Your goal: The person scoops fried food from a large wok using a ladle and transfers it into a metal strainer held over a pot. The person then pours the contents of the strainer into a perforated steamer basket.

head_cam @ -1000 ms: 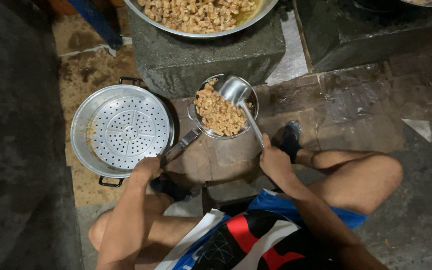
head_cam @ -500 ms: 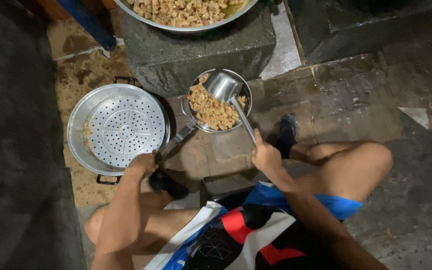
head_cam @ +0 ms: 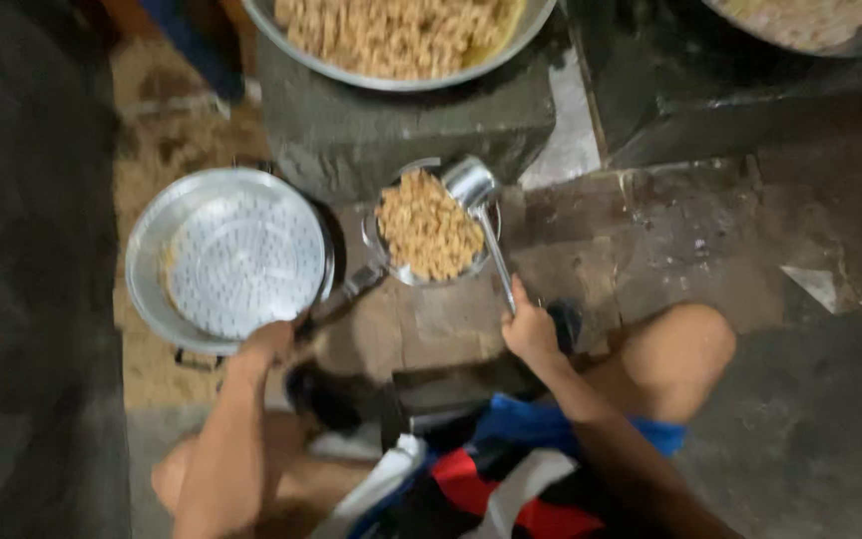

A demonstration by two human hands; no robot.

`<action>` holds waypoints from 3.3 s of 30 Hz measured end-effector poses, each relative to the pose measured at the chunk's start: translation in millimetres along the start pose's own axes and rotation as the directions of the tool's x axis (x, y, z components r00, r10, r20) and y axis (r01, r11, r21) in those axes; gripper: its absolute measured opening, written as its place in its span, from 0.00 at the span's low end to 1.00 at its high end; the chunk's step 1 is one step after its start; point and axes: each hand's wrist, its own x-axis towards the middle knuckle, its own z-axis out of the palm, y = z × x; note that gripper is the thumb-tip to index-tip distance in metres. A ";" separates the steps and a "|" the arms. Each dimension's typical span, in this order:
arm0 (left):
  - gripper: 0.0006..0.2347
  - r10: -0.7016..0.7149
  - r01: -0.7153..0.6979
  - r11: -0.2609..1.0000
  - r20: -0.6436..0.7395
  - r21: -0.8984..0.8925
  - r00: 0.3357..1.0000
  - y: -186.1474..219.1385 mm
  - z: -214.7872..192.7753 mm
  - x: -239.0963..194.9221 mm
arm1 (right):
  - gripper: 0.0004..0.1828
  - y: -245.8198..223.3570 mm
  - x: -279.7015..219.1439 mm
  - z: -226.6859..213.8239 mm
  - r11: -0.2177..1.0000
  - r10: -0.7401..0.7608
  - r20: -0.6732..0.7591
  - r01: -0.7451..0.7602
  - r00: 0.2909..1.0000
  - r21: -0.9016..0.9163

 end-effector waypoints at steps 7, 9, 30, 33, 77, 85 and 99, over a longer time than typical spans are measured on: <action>0.19 -0.134 0.133 0.991 0.019 0.022 0.991 1.6 26.7 17.3 | 0.40 -0.9 -22.2 -8.3 0.989 -0.143 -0.047 0.145 0.989 0.039; 0.20 -0.111 0.111 0.994 0.012 -0.018 0.994 3.8 28.6 0.3 | 0.42 -7.7 -24.3 1.2 0.990 -0.135 -0.046 0.136 0.990 0.023; 0.30 0.000 -0.003 0.998 -0.038 -0.065 0.999 47.6 -21.6 -37.8 | 0.38 29.4 -16.8 67.0 0.743 -0.174 -0.262 0.301 0.949 0.597; 0.29 -0.042 0.038 0.993 -0.039 -0.108 0.998 51.9 -28.2 -50.2 | 0.39 24.5 -7.8 53.6 0.352 0.150 0.292 -0.327 0.945 0.877; 0.28 -0.024 0.023 0.993 -0.009 -0.117 1.000 57.4 -44.9 -57.7 | 0.18 18.1 18.1 -16.3 0.489 0.283 0.361 -0.457 0.889 0.743; 0.31 -0.008 0.001 0.991 -0.053 -0.133 0.999 47.6 -33.0 -45.0 | 0.14 4.2 -0.8 -48.5 0.279 0.266 0.521 -0.582 0.811 0.763; 0.29 -0.142 0.106 0.970 -0.153 -0.220 0.978 47.8 -35.5 -58.3 | 0.29 -57.2 129.7 -187.0 0.816 -0.120 -0.023 0.112 0.992 0.567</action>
